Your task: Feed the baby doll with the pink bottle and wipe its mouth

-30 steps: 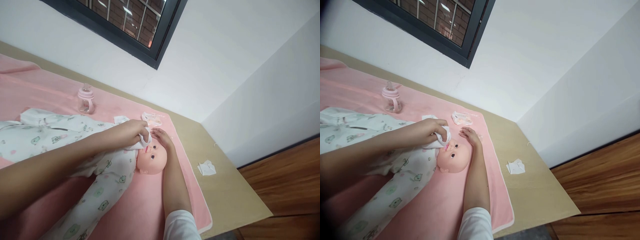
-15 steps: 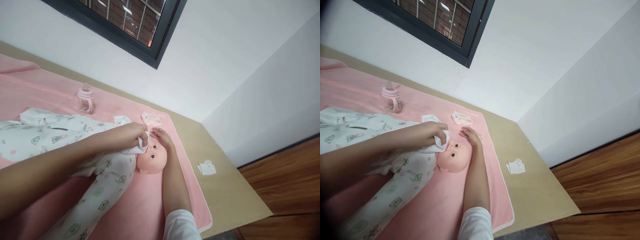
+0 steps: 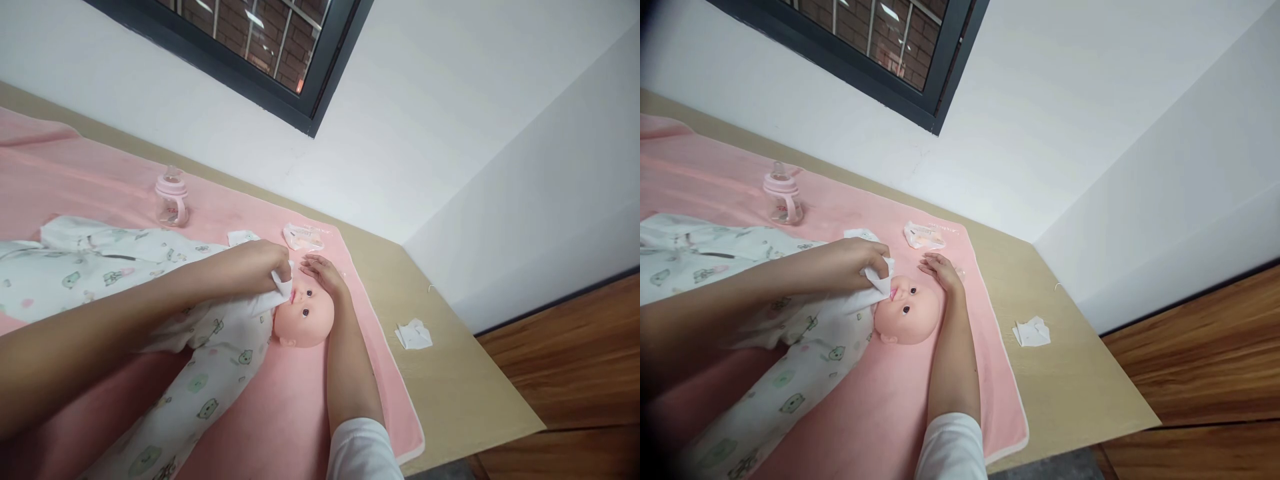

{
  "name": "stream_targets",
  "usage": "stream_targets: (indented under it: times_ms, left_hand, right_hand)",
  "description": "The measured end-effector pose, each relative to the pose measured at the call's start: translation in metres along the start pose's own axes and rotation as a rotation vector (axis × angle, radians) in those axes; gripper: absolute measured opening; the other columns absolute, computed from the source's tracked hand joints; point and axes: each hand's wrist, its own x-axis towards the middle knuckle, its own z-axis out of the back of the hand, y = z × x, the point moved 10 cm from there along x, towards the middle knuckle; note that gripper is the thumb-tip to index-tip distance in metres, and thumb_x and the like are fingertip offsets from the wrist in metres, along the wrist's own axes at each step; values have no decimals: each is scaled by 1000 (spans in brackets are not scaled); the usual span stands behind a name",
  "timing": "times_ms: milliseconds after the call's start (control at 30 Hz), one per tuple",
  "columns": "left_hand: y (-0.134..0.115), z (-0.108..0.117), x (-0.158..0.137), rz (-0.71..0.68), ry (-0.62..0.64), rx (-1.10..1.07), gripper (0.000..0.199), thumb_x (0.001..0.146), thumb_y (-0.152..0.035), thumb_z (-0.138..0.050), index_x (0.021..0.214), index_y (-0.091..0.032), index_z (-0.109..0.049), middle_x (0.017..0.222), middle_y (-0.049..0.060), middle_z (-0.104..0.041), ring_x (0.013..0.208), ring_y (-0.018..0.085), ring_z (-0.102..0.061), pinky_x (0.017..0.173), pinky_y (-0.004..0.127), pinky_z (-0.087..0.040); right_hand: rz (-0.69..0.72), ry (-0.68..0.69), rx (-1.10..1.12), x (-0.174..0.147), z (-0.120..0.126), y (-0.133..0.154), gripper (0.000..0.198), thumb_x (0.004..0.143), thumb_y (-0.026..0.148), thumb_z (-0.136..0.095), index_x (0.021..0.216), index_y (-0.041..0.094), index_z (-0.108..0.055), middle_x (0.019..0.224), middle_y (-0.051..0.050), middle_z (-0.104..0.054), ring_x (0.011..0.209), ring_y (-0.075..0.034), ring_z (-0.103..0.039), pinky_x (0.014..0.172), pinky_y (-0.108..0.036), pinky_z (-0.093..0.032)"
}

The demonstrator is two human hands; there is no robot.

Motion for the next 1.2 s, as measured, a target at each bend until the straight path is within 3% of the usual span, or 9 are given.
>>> stream_targets:
  times_ms: [267,400,533,767,1100,1200]
  left_hand:
    - [3,-1,2,-14,-24,30,19,71,-13,-52,70,-23,-68,80,4,-56,74,20,-56,63,28,-32]
    - [4,2,2,-13,-76,109,13,68,-9,-49,60,-18,-46,75,5,-48,68,19,-49,60,30,-28]
    - [3,2,3,-29,-94,152,22,67,-8,-48,59,-17,-29,72,5,-42,63,18,-41,57,30,-24]
    - [3,4,3,2,-104,111,16,68,-6,-46,59,-17,-40,74,4,-45,63,17,-42,59,30,-24]
    - [2,3,4,29,-99,115,15,68,-6,-44,60,-17,-40,74,4,-43,66,18,-44,61,30,-25]
    - [4,4,4,60,-103,103,15,70,-6,-44,62,-17,-49,78,5,-46,69,18,-47,62,30,-27]
  right_hand:
    - [-9,-5,-1,-1,0,1,24,80,27,-74,101,18,-67,95,-5,-72,94,-15,-70,111,-38,-50]
    - [0,0,-2,-2,-1,2,24,80,27,-75,101,19,-67,95,-4,-72,94,-15,-70,111,-39,-50]
    - [-1,0,0,-2,-1,2,23,80,28,-74,101,19,-67,94,-4,-72,93,-15,-70,111,-38,-50]
    - [3,-1,-5,0,-1,1,24,80,29,-75,99,19,-67,96,-5,-71,92,-15,-70,110,-39,-50]
    - [0,2,1,0,0,0,25,78,29,-76,99,20,-68,93,-4,-72,96,-17,-70,111,-39,-50]
    - [-5,-6,5,1,0,-1,24,78,28,-76,99,19,-68,93,-4,-72,96,-17,-69,110,-39,-50]
